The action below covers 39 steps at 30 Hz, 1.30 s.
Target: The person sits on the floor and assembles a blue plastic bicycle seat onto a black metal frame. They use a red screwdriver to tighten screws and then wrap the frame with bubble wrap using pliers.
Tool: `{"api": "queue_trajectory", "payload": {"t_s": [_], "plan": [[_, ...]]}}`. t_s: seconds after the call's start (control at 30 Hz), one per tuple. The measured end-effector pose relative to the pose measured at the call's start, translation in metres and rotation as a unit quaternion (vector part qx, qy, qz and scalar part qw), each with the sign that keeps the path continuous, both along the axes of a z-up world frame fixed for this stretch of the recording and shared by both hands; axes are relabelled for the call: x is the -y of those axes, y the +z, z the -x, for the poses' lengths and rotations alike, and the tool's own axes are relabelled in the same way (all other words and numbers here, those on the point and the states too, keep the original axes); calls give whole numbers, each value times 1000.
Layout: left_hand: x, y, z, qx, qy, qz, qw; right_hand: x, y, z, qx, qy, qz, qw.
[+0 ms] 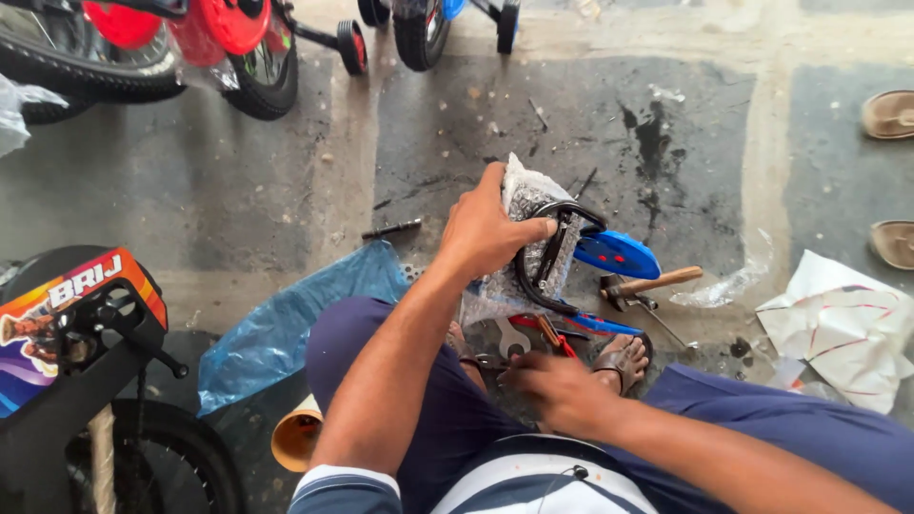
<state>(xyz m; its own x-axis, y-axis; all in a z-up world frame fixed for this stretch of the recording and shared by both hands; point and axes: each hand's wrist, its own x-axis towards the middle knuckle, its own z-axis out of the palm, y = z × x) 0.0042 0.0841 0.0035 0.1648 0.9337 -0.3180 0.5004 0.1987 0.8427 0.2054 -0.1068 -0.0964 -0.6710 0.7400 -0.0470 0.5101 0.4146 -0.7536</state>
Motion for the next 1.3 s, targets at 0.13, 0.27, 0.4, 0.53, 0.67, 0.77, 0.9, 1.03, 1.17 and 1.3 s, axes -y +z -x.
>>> {"api": "queue_trajectory", "payload": {"t_s": [0.13,0.27,0.4,0.53,0.67,0.77,0.9,1.03,1.17,1.3], "plan": [[14,3,-6,-17,-7,-30,999,-49,90,-21,-80,-178,-146,970],[26,5,-13,-14,-9,-49,999,-89,104,-9,-103,-350,-182,913],[35,0,-14,-28,-22,-54,998,-92,87,6,-110,-366,-231,895],[36,1,-13,-28,-28,-72,997,-88,86,7,-99,-388,-189,897],[37,8,-15,-33,-31,-67,997,-90,97,4,-80,-354,-240,901],[40,9,-15,-42,-30,-55,997,-85,100,4,-57,-361,-228,903],[38,7,-14,-42,-33,-57,997,-89,102,1,-40,-349,-204,914],[40,8,-15,-43,-38,-56,997,-89,104,-3,-35,-329,-199,922],[40,10,-16,-41,-43,-57,997,-88,103,-5,-26,-312,-216,925],[40,10,-17,-33,-43,-53,997,-88,100,-7,-3,-308,-237,922]]}}
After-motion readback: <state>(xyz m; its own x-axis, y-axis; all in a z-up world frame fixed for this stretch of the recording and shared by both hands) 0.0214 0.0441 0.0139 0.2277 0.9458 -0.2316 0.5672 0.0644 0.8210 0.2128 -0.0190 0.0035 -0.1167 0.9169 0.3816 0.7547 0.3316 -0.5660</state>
